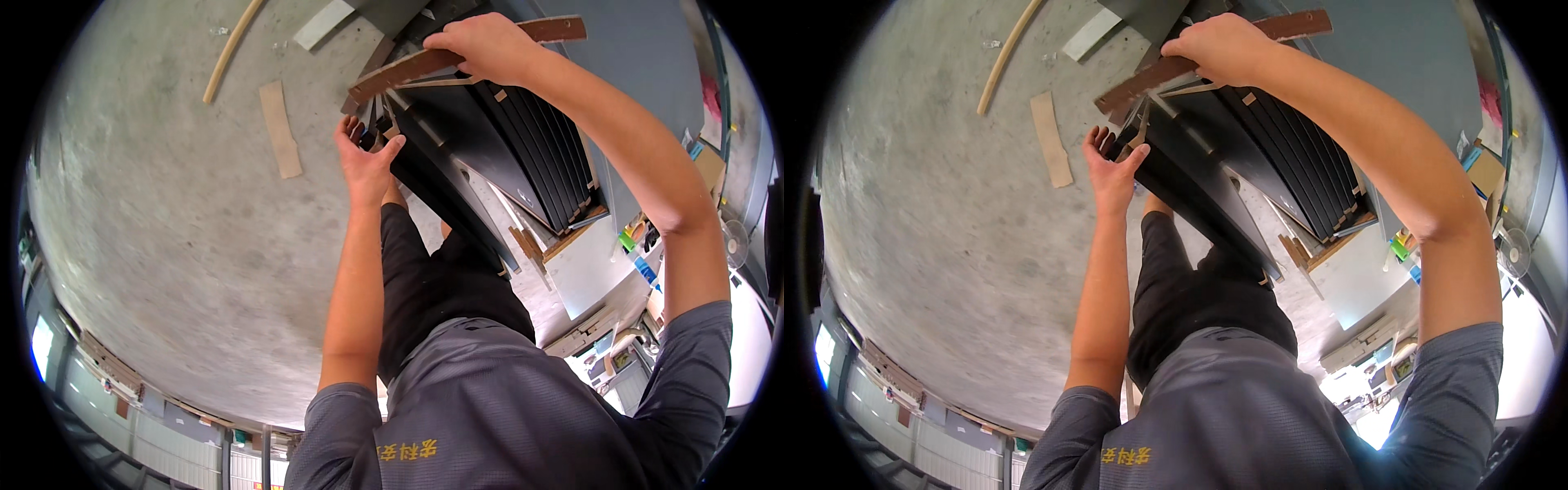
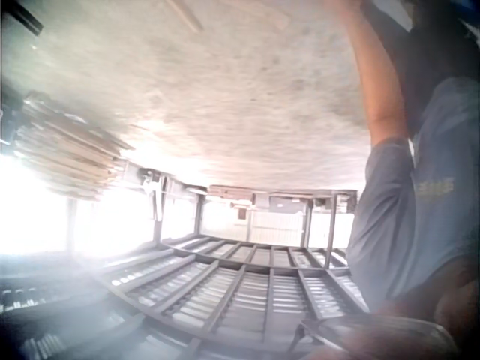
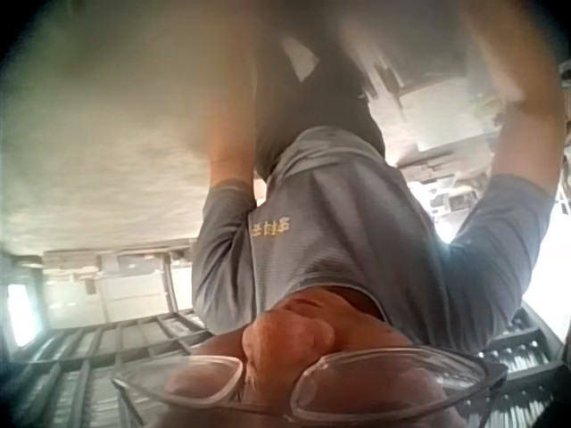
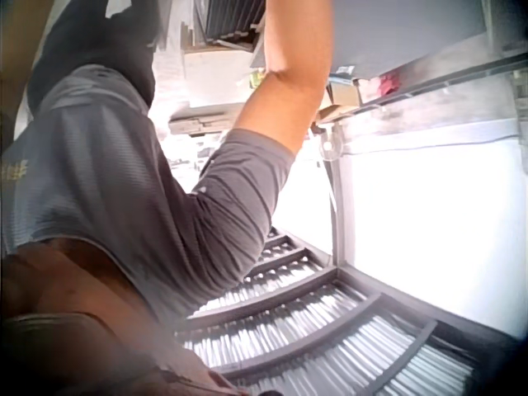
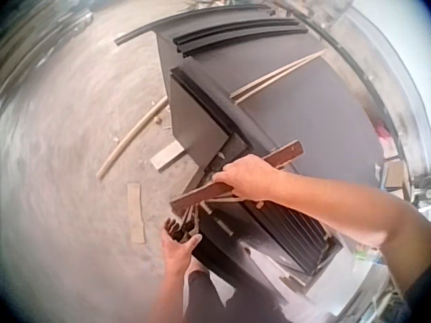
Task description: The person applies glue from a bottle to the edge of a wooden panel, presses a black trim piece onto the glued edge, and wraps rubber bands around the panel to hold the trim in place.
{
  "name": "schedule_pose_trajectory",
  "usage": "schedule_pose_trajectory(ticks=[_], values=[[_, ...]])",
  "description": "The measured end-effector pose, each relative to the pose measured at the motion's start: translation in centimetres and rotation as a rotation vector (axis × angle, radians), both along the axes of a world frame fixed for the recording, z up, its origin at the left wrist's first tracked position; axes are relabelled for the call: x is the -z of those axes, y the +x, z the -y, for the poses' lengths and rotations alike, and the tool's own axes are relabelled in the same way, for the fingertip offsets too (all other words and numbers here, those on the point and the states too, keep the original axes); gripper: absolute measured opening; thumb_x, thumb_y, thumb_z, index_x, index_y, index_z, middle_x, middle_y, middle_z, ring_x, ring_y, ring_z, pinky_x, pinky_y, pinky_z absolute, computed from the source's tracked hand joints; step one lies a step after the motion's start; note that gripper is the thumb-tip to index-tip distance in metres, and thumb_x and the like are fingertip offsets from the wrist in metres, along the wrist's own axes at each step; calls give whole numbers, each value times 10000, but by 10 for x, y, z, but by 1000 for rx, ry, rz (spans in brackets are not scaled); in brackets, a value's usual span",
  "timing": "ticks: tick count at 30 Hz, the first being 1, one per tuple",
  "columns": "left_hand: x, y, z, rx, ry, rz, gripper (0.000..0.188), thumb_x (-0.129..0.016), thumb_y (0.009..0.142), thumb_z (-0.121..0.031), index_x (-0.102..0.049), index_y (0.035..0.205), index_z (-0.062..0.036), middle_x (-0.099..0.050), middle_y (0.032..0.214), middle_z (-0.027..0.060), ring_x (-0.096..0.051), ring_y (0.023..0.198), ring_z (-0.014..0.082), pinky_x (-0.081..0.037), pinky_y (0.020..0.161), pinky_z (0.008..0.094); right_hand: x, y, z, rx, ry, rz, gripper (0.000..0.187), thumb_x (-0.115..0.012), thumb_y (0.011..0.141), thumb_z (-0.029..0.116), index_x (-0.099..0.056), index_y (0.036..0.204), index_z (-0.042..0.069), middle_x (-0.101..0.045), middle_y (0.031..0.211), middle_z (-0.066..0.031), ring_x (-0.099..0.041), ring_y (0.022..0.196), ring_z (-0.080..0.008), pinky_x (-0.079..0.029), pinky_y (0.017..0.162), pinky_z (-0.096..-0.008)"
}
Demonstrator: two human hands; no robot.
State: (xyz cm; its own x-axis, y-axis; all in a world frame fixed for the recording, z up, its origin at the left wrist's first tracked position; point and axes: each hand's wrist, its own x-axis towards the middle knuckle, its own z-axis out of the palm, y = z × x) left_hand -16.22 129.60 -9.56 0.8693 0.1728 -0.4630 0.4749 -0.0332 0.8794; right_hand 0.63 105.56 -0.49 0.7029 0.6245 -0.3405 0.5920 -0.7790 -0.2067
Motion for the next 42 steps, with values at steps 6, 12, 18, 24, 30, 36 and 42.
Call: schedule_pose_trajectory(ticks=[6,12,18,24,30,36,42], values=[[-2,0,1,-22,14,-3,980,-909,688,-153,-325,1455,21,-469,1430,202,-485,1325,322,-400,1116,400,1,5,-15,-92,-60,-34,465,-741,759,57,-645,1198,175,-687,962,-65,-689,940,-280,-553,804,-408],[2,-1,1,17,64,29,916,-901,708,-172,-381,1438,19,-505,1396,195,-514,1292,303,-424,1086,386,5,-5,-10,-71,-51,32,418,-718,773,67,-656,1170,184,-686,941,-75,-686,945,-291,-546,802,-419],[25,7,-18,284,63,-30,541,-869,747,-233,-677,1215,-41,-618,1278,122,-596,1192,264,-466,1029,370,-56,-72,8,627,336,-221,313,-701,832,213,-650,1090,44,-669,837,-153,-642,768,-335,-496,718,-396],[11,25,-18,404,221,76,528,-869,764,-241,-692,1205,-11,-667,1195,133,-631,1119,244,-467,1002,338,-73,-338,56,1427,397,-764,342,-585,871,112,-653,1198,38,-589,789,-27,-537,687,-97,-460,660,-281],[5,34,-17,456,116,-125,568,-835,835,-200,-617,1308,25,-661,1217,79,-606,1078,161,-450,981,284,-35,-559,80,1688,296,-776,608,-570,777,83,-530,1369,-48,-604,1227,-252,-562,1208,-394,-443,1028,-428],[-8,37,-20,446,133,-236,523,-790,884,-165,-592,1337,4,-659,1133,29,-595,1002,111,-457,848,244,29,-583,73,2069,907,-837,607,-549,790,105,-537,1382,-28,-627,1029,-94,-599,979,-203,-475,865,-336],[-14,36,-29,505,158,-264,282,-761,912,-170,-646,1141,-54,-634,968,-38,-525,821,43,-378,661,217,41,-598,62,2219,1158,-773,511,-557,786,100,-610,1286,9,-602,841,-15,-543,723,-106,-443,654,-275]])
